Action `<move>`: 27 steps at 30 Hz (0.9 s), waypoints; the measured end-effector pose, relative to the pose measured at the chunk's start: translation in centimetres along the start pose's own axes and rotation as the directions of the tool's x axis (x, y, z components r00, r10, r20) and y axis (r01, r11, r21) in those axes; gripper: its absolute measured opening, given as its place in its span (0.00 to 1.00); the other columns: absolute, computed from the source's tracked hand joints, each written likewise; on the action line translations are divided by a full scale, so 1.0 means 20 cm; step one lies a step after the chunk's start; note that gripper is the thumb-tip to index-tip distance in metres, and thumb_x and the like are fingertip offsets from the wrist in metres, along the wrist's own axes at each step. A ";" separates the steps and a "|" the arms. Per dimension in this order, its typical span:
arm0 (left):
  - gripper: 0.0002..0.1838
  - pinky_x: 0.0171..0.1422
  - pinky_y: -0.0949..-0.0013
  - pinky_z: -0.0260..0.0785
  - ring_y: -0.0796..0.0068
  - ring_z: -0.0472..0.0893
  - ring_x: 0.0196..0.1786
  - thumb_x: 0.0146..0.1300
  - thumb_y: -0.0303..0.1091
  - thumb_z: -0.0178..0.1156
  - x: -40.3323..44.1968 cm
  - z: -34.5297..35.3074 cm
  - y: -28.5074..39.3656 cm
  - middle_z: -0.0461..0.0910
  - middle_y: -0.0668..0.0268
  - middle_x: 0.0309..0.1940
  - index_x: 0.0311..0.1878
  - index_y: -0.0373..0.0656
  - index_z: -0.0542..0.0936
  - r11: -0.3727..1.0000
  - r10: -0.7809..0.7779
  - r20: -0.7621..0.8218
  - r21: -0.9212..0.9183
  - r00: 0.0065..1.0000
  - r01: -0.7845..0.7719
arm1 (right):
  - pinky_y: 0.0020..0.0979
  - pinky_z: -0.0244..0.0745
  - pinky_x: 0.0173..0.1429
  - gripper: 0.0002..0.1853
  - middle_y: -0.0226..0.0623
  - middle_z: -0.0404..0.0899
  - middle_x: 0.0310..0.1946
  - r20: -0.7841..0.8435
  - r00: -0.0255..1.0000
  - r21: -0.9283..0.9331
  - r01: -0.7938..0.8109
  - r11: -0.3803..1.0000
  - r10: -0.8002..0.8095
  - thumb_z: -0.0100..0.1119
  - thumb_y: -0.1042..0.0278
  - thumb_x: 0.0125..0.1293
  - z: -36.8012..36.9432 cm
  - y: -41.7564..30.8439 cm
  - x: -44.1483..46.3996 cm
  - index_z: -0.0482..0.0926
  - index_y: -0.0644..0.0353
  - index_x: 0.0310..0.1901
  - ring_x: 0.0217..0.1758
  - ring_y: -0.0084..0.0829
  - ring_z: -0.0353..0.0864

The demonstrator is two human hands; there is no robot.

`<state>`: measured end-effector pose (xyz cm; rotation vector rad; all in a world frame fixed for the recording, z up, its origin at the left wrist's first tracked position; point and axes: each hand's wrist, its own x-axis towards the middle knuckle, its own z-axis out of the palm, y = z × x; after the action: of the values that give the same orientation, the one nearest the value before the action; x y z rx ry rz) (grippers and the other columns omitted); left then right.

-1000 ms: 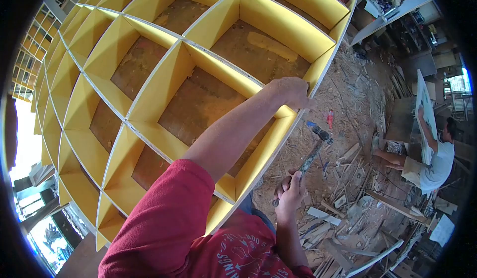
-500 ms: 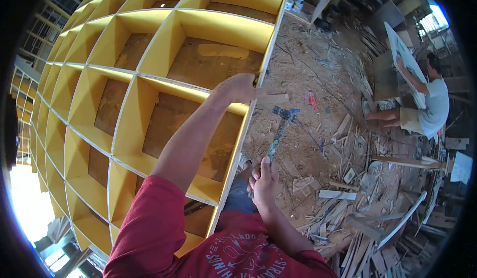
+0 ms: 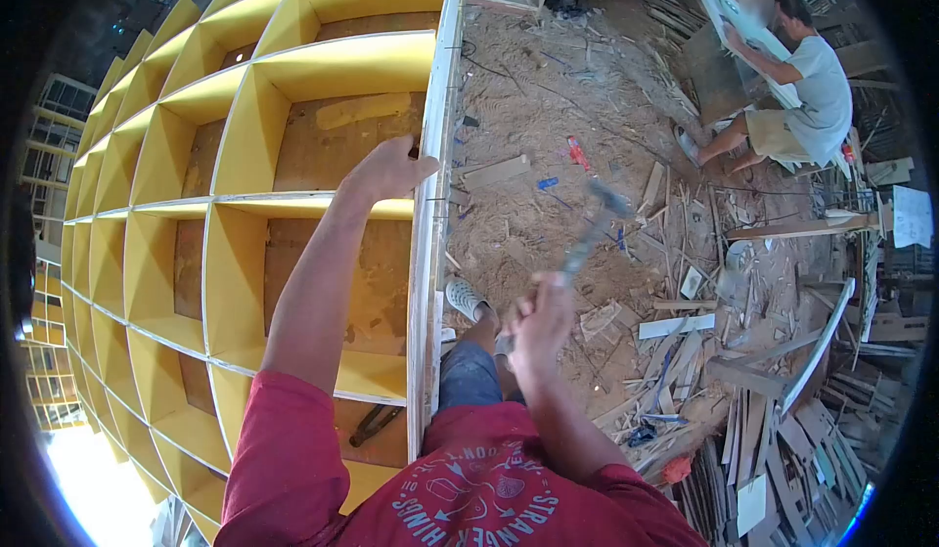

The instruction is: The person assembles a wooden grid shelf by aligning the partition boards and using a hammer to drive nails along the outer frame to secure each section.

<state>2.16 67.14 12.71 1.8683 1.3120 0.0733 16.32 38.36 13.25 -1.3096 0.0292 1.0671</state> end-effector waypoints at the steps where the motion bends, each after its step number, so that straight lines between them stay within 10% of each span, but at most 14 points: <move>1: 0.32 0.57 0.55 0.83 0.54 0.90 0.46 0.66 0.50 0.64 -0.02 0.00 0.01 0.89 0.43 0.47 0.60 0.27 0.81 0.999 0.025 -0.030 0.047 0.999 -0.023 | 0.26 0.64 0.15 0.21 0.23 0.66 0.24 -0.074 0.995 0.062 0.066 0.996 -0.061 0.49 0.42 0.86 -0.02 0.02 0.03 0.71 0.55 0.53 0.17 0.16 0.66; 2: 0.32 0.57 0.55 0.83 0.55 0.90 0.46 0.66 0.50 0.64 -0.02 0.00 0.03 0.88 0.44 0.47 0.61 0.28 0.81 0.994 0.056 -0.058 0.095 0.997 -0.051 | 0.26 0.64 0.15 0.21 0.23 0.66 0.24 -0.152 0.981 0.118 0.141 0.983 -0.122 0.48 0.42 0.86 -0.05 0.04 0.05 0.71 0.55 0.54 0.17 0.16 0.66; 5: 0.33 0.58 0.56 0.82 0.53 0.91 0.47 0.66 0.48 0.64 0.04 0.02 -0.03 0.88 0.41 0.49 0.60 0.25 0.80 1.000 -0.002 0.031 -0.007 1.000 0.003 | 0.27 0.62 0.14 0.22 0.23 0.68 0.23 0.275 0.959 -0.401 0.048 0.915 0.071 0.49 0.43 0.86 -0.02 0.26 -0.09 0.73 0.57 0.51 0.14 0.18 0.63; 8: 0.33 0.58 0.55 0.82 0.53 0.91 0.48 0.66 0.48 0.63 0.05 0.02 -0.03 0.88 0.41 0.48 0.60 0.24 0.80 0.999 -0.025 0.032 -0.029 0.999 0.026 | 0.27 0.62 0.14 0.19 0.22 0.68 0.23 0.247 0.946 -0.291 -0.134 0.947 0.210 0.48 0.44 0.86 0.01 0.18 -0.11 0.74 0.53 0.50 0.14 0.17 0.63; 13: 0.31 0.54 0.55 0.83 0.57 0.90 0.43 0.66 0.46 0.64 0.04 0.04 -0.05 0.88 0.44 0.42 0.59 0.25 0.81 0.993 0.032 -0.048 0.111 0.998 -0.027 | 0.27 0.66 0.16 0.21 0.22 0.66 0.23 -0.013 0.997 0.120 0.080 0.990 -0.079 0.48 0.43 0.87 -0.10 0.10 0.06 0.72 0.55 0.54 0.16 0.18 0.66; 15: 0.30 0.54 0.55 0.83 0.58 0.90 0.42 0.66 0.46 0.64 0.06 0.02 -0.03 0.88 0.44 0.41 0.58 0.25 0.81 0.995 0.058 -0.046 0.086 0.997 -0.053 | 0.28 0.66 0.16 0.19 0.22 0.67 0.23 0.134 0.991 0.044 0.020 0.999 -0.025 0.49 0.45 0.86 -0.08 0.17 0.05 0.72 0.55 0.53 0.16 0.18 0.67; 17: 0.31 0.54 0.56 0.83 0.58 0.91 0.42 0.66 0.46 0.64 0.05 0.02 -0.04 0.88 0.43 0.41 0.58 0.23 0.80 0.999 0.047 0.009 -0.013 0.999 -0.047 | 0.29 0.68 0.16 0.17 0.23 0.67 0.23 0.345 0.898 -0.416 -0.115 0.902 0.274 0.51 0.47 0.86 0.04 0.22 -0.12 0.72 0.54 0.52 0.16 0.18 0.67; 23: 0.38 0.67 0.51 0.77 0.44 0.88 0.58 0.62 0.56 0.66 0.00 0.00 0.01 0.88 0.37 0.50 0.59 0.25 0.82 0.999 0.006 -0.031 0.050 1.000 -0.005 | 0.27 0.62 0.14 0.11 0.23 0.68 0.22 -0.058 0.998 0.094 0.038 0.995 -0.032 0.52 0.55 0.86 -0.08 -0.08 0.09 0.73 0.52 0.47 0.16 0.19 0.67; 26: 0.43 0.73 0.50 0.74 0.43 0.85 0.65 0.62 0.56 0.66 0.01 0.01 -0.02 0.85 0.35 0.58 0.68 0.25 0.76 0.991 0.040 -0.060 0.130 0.997 -0.032 | 0.27 0.63 0.14 0.11 0.24 0.68 0.22 0.019 0.966 0.052 0.258 0.965 -0.259 0.51 0.55 0.86 -0.07 0.26 0.05 0.72 0.52 0.48 0.15 0.20 0.66; 27: 0.46 0.75 0.50 0.73 0.42 0.84 0.67 0.62 0.56 0.66 0.03 0.01 -0.02 0.84 0.35 0.60 0.72 0.25 0.73 0.990 0.051 -0.066 0.138 0.997 -0.041 | 0.27 0.63 0.14 0.13 0.23 0.68 0.22 0.142 0.984 -0.167 -0.081 0.983 0.105 0.52 0.52 0.86 -0.02 0.26 -0.05 0.72 0.54 0.49 0.14 0.19 0.65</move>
<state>2.22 67.48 12.01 2.0285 1.3501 0.0743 12.58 36.72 9.75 -1.3793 -0.1114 1.2671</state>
